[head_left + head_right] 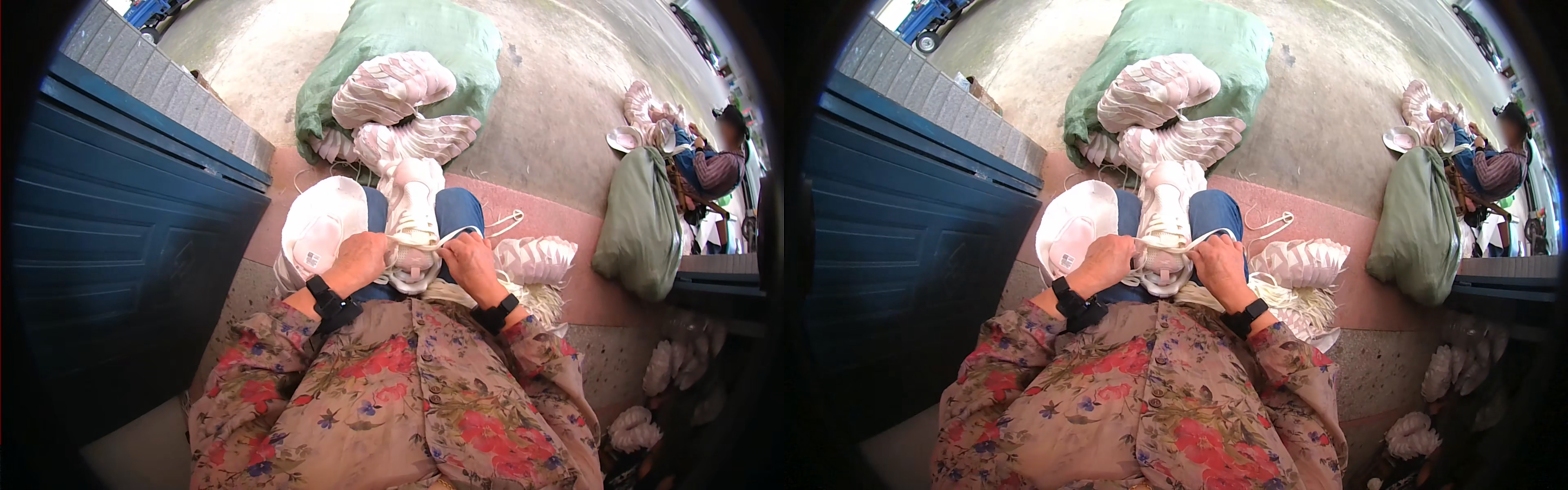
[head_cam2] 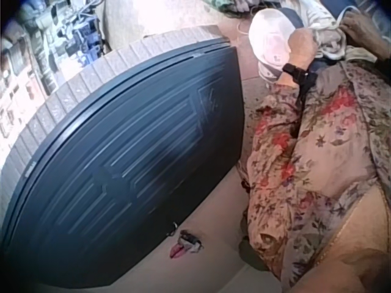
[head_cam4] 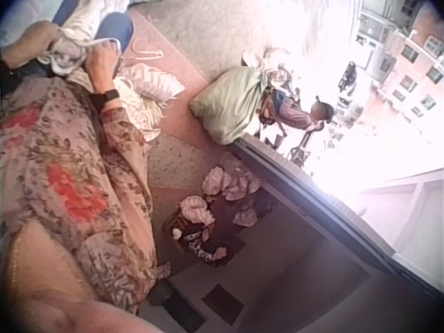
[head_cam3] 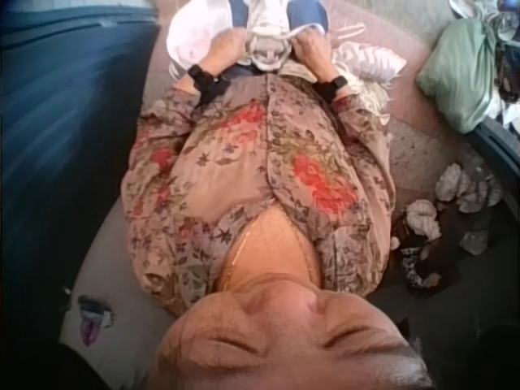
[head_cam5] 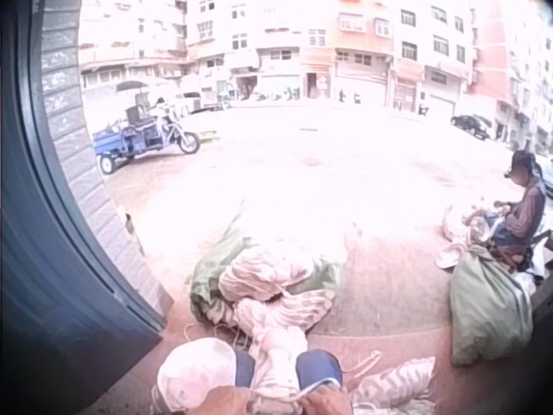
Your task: The recorder uses elastic bands to bundle together white shoe upper components.
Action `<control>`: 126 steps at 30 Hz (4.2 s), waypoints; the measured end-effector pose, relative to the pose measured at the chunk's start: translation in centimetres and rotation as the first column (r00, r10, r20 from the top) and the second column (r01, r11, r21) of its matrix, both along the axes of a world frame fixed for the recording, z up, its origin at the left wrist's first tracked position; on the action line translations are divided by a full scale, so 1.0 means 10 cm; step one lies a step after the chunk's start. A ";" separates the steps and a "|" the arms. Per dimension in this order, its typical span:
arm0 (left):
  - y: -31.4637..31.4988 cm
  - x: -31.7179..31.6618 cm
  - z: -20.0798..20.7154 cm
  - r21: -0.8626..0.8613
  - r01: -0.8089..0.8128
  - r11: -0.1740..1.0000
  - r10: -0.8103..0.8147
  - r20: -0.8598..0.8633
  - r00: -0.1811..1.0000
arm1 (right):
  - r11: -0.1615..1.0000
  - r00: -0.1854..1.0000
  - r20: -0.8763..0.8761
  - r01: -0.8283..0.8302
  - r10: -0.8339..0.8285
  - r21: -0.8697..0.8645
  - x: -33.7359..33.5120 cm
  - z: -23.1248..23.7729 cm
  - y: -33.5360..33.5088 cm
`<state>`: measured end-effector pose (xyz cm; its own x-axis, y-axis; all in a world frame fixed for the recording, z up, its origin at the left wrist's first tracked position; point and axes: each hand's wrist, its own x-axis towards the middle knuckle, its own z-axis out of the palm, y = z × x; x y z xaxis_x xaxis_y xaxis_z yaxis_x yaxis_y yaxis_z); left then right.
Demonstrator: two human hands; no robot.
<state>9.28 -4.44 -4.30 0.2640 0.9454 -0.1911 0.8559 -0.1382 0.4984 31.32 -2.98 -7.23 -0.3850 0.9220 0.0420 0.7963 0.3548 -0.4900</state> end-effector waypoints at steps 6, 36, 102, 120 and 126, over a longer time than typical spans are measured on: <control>-0.06 0.07 -0.13 0.026 0.002 1.000 -0.001 -0.023 1.000 | 0.998 0.999 -0.021 -0.026 0.027 0.052 0.00 -0.03 0.00; -0.23 0.17 -0.21 0.237 -0.051 0.970 0.090 -0.156 0.984 | 0.972 0.981 -0.010 -0.193 0.196 0.132 -0.07 -0.05 -0.09; 0.46 -1.01 0.39 0.365 -0.483 0.795 0.313 0.435 0.844 | 0.976 0.788 -0.583 0.101 -0.197 -0.193 -0.40 0.13 0.80; -0.99 -1.49 -1.01 -0.542 -0.451 0.709 0.620 0.784 0.033 | 0.662 0.867 -0.277 -0.495 0.413 -0.562 -1.40 0.68 0.14; -1.22 -1.32 -1.38 -0.595 -0.260 0.761 0.611 0.523 0.594 | 0.352 0.562 -0.604 -0.498 -0.565 -0.792 -0.84 0.66 -0.16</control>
